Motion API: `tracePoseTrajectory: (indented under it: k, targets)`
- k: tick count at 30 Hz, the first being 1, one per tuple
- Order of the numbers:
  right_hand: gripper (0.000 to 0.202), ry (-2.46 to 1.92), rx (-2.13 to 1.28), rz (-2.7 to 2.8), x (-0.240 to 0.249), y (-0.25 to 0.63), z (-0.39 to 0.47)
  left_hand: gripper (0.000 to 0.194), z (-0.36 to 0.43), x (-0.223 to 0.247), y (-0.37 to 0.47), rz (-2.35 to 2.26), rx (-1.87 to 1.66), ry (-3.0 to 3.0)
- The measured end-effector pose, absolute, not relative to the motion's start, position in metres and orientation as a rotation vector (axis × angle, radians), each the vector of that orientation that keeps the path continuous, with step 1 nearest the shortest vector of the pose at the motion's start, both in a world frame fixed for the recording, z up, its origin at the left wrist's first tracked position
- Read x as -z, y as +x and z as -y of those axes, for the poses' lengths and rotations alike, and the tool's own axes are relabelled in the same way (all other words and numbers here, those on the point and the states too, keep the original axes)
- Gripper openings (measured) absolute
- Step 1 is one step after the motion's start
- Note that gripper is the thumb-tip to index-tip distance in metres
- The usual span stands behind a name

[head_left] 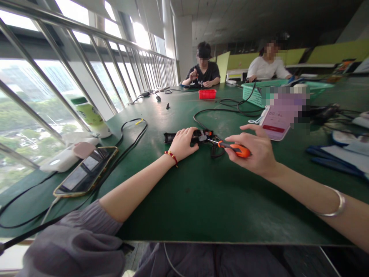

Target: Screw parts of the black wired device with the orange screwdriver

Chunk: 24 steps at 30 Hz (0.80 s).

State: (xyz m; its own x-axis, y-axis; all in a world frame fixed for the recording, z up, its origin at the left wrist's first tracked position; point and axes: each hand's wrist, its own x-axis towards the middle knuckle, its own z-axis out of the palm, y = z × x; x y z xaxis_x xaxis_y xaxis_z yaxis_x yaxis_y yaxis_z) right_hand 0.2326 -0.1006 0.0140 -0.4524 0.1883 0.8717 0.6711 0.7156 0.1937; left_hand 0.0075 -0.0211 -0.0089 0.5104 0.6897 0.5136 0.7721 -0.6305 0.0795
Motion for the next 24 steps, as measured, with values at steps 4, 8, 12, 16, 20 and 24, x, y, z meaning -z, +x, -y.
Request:
tracePoseTrajectory:
  k: [4, 8, 12, 16, 20, 24]
  targets:
    - [0.036, -0.635, 0.695, 1.942, -0.0138, 0.2325, 0.1001, 0.048, 0.0224, 0.0072, 0.0083, 1.272, 0.757, -2.583]
    - [0.040, -0.634, 0.688, 1.942, -0.0144, 0.2321, 0.1003, 0.048, 0.0215, 0.0078, 0.0080, 1.268, 0.765, -2.583]
    - [0.025, -0.656, 0.651, 2.005, -0.0143, 0.2317, 0.1016, 0.048, 0.0203, 0.0091, 0.0076, 1.267, 0.767, -2.588]
    - [0.035, -0.645, 0.697, 1.946, -0.0147, 0.2317, 0.1009, 0.048, 0.0208, 0.0084, 0.0081, 1.269, 0.767, -2.587]
    - [0.042, -0.630, 0.715, 1.939, -0.0143, 0.2318, 0.1001, 0.049, 0.0218, 0.0072, 0.0081, 1.274, 0.755, -2.580]
    - [0.027, -0.677, 0.642, 2.016, -0.0125, 0.2321, 0.1009, 0.048, 0.0219, 0.0074, 0.0077, 1.275, 0.754, -2.578]
